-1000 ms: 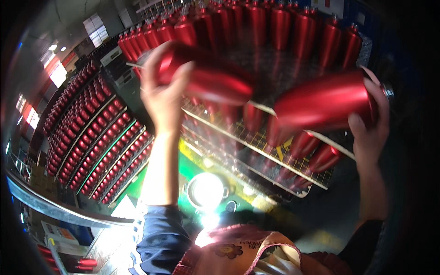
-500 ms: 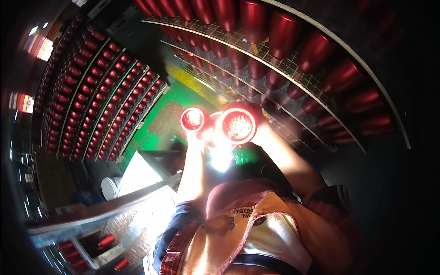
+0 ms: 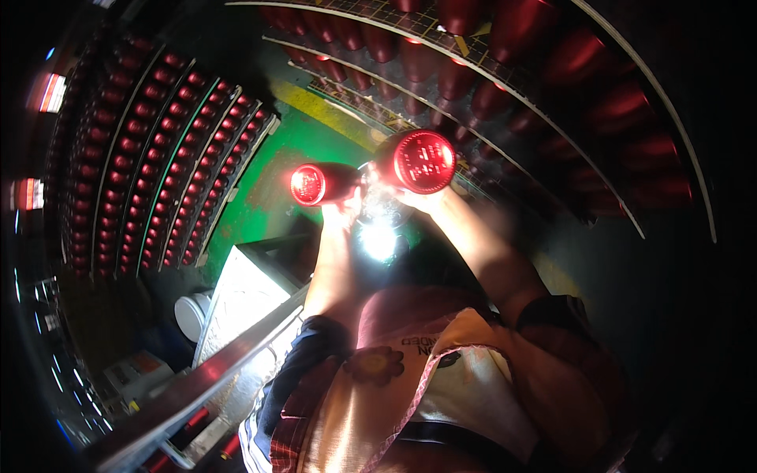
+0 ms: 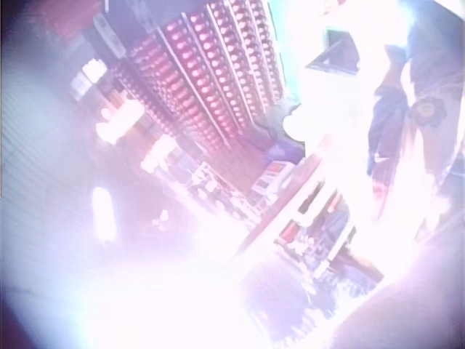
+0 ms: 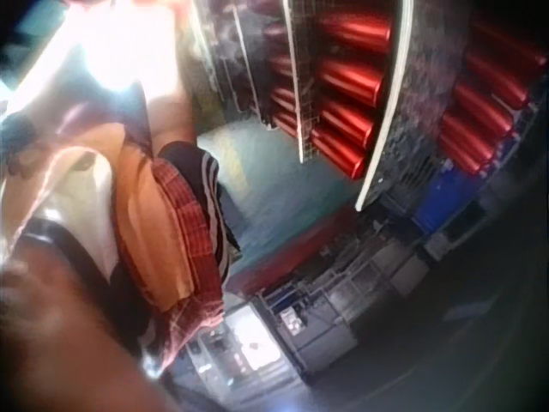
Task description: The person picks up red cylindrical containers from a rack, places them into a metal tray, and moves them around the workspace. They also operate a pallet jack to transport a stack of containers.
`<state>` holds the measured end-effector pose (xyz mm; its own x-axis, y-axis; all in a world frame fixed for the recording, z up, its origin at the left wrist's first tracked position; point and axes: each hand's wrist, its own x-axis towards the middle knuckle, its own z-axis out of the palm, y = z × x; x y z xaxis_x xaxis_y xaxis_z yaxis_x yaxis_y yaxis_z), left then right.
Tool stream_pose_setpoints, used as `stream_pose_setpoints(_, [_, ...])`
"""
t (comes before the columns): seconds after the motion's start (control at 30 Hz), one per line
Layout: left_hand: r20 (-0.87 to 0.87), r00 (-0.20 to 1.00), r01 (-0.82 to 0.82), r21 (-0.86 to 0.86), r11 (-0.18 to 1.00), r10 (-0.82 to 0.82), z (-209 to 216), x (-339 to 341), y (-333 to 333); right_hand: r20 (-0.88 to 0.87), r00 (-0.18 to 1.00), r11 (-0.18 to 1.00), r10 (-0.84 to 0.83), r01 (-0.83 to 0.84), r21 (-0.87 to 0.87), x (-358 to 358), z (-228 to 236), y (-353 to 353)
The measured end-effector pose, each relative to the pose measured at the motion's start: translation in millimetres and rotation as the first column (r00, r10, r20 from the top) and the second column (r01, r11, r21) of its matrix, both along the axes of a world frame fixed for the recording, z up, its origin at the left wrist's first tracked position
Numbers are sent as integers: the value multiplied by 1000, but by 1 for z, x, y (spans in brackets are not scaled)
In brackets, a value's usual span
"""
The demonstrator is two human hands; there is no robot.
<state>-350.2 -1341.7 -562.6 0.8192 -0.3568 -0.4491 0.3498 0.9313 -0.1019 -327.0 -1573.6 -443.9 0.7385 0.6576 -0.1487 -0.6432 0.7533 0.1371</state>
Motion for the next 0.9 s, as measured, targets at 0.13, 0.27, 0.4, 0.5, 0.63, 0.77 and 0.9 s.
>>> stream_pose_setpoints(0.13, [-2, 989, -148, 54, 988, 148, -3, -69, -2, -19, 971, 944, 237, -226, 242, -32, 3, -33])
stream_pose_setpoints(0.27, [-37, 971, -215, 290, 933, 235, 18, -224, -41, 116, 880, 778, 461, -463, 424, -90, -21, -63])
stream_pose_setpoints(0.4, [1, 934, -294, 571, 766, 358, 73, -336, -45, -37, 867, 785, 497, -431, 445, -168, -49, -96])
stream_pose_setpoints(0.5, [98, 894, -335, 795, 505, 438, 129, -408, -1, -79, 826, 783, 558, -492, 380, -218, -62, -121])
stream_pose_setpoints(0.63, [203, 852, -234, 972, 2, 483, 200, -497, 100, -231, 715, 751, 660, -623, 220, -252, -75, -130])
stream_pose_setpoints(0.77, [276, 760, 74, 863, -500, 589, 234, -536, 202, 20, 872, 778, 489, -426, -462, -279, -67, -77])
stream_pose_setpoints(0.9, [367, 622, 385, 625, -679, 691, 223, -547, 316, 155, 875, 711, 458, -257, -654, -339, -8, 38])
